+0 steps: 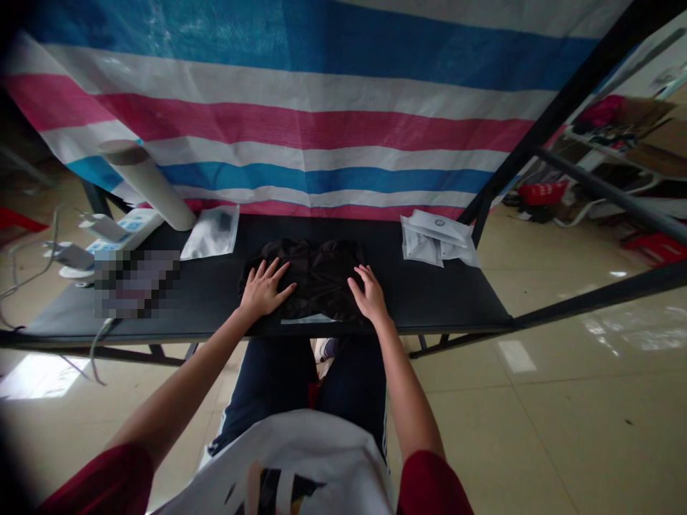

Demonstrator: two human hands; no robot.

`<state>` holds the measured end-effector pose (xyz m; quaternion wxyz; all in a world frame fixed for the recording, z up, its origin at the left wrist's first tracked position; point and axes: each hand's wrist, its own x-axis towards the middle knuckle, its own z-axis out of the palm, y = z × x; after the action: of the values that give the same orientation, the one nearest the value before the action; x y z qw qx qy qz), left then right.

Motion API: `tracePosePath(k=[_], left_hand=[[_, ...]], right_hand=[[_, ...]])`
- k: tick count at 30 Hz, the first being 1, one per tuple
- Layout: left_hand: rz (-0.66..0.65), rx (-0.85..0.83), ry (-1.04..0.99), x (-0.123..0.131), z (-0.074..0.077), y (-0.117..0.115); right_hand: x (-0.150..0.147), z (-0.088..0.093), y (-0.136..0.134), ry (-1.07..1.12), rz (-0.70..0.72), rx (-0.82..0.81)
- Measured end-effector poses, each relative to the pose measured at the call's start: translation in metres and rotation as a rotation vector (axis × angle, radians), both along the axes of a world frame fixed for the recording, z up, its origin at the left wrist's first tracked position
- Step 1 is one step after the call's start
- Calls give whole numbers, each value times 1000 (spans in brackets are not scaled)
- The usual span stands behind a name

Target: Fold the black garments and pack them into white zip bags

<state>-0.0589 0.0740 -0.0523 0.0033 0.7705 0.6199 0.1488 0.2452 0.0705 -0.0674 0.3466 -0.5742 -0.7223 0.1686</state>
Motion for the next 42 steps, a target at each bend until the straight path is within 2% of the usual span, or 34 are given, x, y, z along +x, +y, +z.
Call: tracePosePath(k=[2, 6, 12, 18, 21, 24, 28, 37, 42], left_hand=[[-11, 6, -6, 0, 0, -1], [-8, 62, -18, 2, 3, -7], [-55, 139, -77, 3, 9, -19], [-59, 110, -83, 3, 8, -23], [-52, 87, -72, 2, 6, -22], [-56, 79, -72, 2, 6, -21], [-56, 64, -77, 2, 6, -21], [-58, 55, -80, 2, 6, -20], [-53, 44, -72, 2, 6, -19]], right_hand=[[18, -3, -2, -11, -56, 8], [64, -8, -12, -244, -204, -38], [146, -8, -29, -519, -496, -297], [226, -12, -37, -473, -781, -414], [254, -16, -34, -422, -907, -448], [265, -19, -28, -397, -1004, -465], [265, -19, -18, -365, -1076, -473], [272, -17, -3, -302, -1127, -481], [270, -12, -6, -280, -1104, -488]])
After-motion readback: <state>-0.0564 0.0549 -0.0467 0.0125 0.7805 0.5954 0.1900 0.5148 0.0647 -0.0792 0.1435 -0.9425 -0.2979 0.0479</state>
